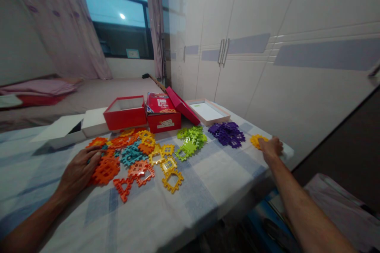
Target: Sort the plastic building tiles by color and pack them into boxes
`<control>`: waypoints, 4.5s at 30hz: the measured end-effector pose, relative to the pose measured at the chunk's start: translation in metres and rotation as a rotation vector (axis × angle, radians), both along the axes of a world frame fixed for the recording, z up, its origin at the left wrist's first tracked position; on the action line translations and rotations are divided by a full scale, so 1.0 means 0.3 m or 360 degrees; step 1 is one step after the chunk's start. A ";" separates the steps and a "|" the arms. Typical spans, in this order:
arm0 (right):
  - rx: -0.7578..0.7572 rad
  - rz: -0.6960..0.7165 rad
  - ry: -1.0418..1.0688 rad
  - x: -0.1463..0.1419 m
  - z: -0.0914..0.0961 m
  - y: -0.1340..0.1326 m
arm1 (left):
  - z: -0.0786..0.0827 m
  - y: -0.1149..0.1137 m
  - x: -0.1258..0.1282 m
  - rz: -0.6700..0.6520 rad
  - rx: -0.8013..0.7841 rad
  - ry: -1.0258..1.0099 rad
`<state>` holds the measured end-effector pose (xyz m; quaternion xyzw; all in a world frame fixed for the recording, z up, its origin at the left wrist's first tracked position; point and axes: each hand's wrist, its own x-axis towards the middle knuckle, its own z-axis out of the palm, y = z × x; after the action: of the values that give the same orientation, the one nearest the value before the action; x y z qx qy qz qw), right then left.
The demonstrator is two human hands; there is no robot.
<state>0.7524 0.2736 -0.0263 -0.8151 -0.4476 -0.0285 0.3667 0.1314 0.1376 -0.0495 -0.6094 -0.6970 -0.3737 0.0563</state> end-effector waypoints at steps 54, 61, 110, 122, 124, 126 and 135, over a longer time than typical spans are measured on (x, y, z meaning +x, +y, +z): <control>-0.0761 0.2341 -0.0499 -1.101 0.173 -0.111 | 0.003 -0.001 0.041 0.0057 0.0052 0.0006; -0.0869 0.2355 -0.0420 -1.158 0.149 -0.073 | 0.009 -0.004 0.045 0.0054 0.0047 0.0000; -0.0683 0.2447 -0.0130 -0.909 0.204 -0.278 | 0.005 -0.001 0.042 0.0038 0.0027 0.0022; -0.1105 0.2394 -0.0433 -0.888 0.150 -0.356 | 0.009 -0.003 0.041 0.0041 0.0042 0.0056; -0.1177 0.2400 -0.0464 -0.896 0.149 -0.343 | 0.011 -0.005 0.041 0.0033 0.0040 0.0051; -0.1156 0.2440 -0.0484 -0.905 0.149 -0.331 | 0.013 -0.006 0.041 0.0020 0.0030 0.0050; -0.0605 0.2553 -0.0257 -0.905 0.125 -0.380 | 0.008 -0.002 0.033 0.0017 0.0011 0.0071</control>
<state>0.4809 0.1596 0.0113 -0.2919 -0.9153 0.2595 0.0985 0.1412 0.1370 -0.0471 -0.6135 -0.6977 -0.3620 0.0759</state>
